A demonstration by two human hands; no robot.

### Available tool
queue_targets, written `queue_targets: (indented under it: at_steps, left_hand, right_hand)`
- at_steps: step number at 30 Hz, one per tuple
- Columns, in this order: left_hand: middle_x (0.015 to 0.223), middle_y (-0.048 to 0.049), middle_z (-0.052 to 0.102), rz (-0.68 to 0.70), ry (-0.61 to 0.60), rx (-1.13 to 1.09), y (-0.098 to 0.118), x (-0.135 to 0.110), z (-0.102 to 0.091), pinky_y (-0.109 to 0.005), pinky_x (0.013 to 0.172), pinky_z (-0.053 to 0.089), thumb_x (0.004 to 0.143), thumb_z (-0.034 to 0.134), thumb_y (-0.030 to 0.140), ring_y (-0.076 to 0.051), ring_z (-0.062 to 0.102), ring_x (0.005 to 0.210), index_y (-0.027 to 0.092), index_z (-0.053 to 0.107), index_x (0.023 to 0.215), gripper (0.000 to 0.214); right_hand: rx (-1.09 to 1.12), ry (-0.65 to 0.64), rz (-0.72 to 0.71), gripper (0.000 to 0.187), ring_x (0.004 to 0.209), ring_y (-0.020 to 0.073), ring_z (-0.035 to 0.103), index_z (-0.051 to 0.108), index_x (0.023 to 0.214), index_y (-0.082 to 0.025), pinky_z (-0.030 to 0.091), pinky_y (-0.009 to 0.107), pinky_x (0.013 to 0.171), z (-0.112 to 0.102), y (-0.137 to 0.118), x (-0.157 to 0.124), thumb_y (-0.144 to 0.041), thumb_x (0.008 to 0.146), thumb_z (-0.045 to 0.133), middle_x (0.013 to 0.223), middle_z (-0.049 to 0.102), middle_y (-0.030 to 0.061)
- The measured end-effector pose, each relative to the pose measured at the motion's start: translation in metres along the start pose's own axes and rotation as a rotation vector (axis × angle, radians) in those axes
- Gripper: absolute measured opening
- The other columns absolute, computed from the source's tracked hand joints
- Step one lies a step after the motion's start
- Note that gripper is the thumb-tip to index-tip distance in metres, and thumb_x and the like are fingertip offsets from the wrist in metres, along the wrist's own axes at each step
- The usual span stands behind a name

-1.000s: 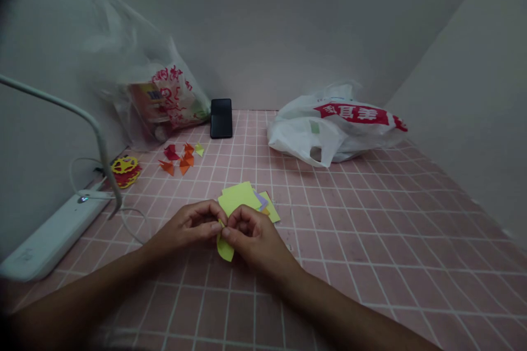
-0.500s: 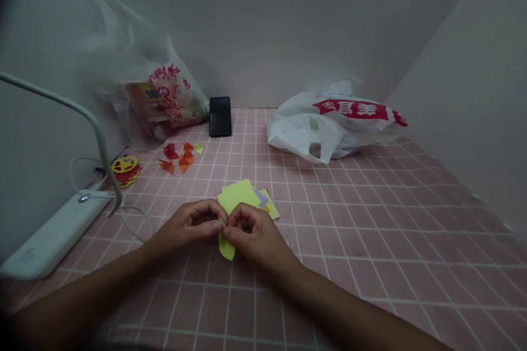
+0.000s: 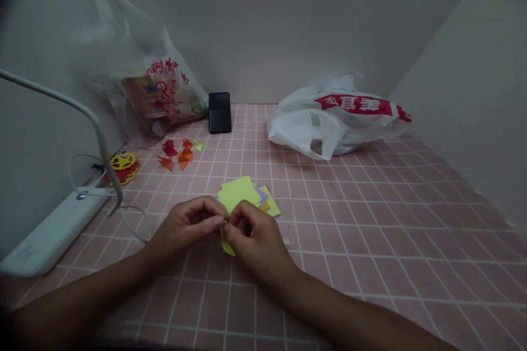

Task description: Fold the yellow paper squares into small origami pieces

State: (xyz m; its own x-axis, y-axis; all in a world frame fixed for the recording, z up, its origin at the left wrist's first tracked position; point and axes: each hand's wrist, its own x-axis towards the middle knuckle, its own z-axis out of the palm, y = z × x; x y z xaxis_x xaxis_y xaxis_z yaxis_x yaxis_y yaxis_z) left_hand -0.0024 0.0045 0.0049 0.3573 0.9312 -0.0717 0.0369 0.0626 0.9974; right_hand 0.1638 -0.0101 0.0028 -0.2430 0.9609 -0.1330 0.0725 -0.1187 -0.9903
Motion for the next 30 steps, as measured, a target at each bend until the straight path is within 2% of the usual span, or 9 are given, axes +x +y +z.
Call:
queue_targets:
  at_steps: [11,16,21,26,30]
  left_hand:
    - [0.077,-0.0018,0.061,0.061,0.054,0.131,0.0043,0.002,-0.0039,-0.027,0.07,0.045,0.078,0.068,0.023,-0.015,0.057,0.075,0.016,0.069,0.073,0.008]
    - [0.071,-0.0007,0.061,0.034,0.055,0.167,0.0075,0.0002,-0.0012,-0.026,0.065,0.044,0.079,0.066,0.024,-0.014,0.055,0.068,0.015,0.066,0.074,0.01]
    - [0.069,0.0,0.06,0.073,0.096,0.245,0.0077,-0.0002,-0.0007,-0.024,0.061,0.043,0.08,0.065,0.024,-0.013,0.054,0.065,0.015,0.064,0.073,0.011]
    - [0.067,0.0014,0.06,0.179,0.281,0.352,0.0053,-0.0013,-0.0023,-0.023,0.058,0.043,0.083,0.063,0.024,-0.013,0.055,0.061,0.018,0.06,0.074,0.01]
    - [0.069,0.0009,0.059,0.34,0.316,0.534,0.0052,-0.0048,-0.0003,-0.025,0.061,0.044,0.084,0.059,0.018,-0.013,0.056,0.062,0.019,0.061,0.075,0.009]
  right_hand:
    - [0.072,-0.085,0.023,0.02,0.059,0.013,0.043,0.05,0.067,-0.021,0.033,0.027,0.054,-0.0054,-0.0035,0.0049,-0.035,0.075,0.062,0.063,0.048,-0.002]
    - [0.107,-0.097,0.054,0.02,0.058,0.0124,0.045,0.05,0.066,-0.02,0.033,0.026,0.054,-0.0041,-0.0014,0.0074,-0.033,0.073,0.064,0.062,0.05,-0.0022]
    - [0.147,-0.078,0.045,0.022,0.057,0.0116,0.046,0.051,0.069,-0.02,0.034,0.025,0.052,-0.005,0.0024,0.0085,-0.036,0.075,0.066,0.065,0.052,-0.0021]
    - [0.167,-0.057,0.016,0.023,0.051,0.0105,0.043,0.049,0.088,-0.022,0.031,0.024,0.048,-0.0029,-0.0006,0.0047,-0.04,0.081,0.062,0.062,0.049,-0.0056]
    - [0.143,-0.055,-0.01,0.022,0.051,0.0106,0.043,0.046,0.092,-0.023,0.031,0.024,0.049,0.0018,0.0003,0.003,-0.028,0.077,0.062,0.059,0.048,-0.0075]
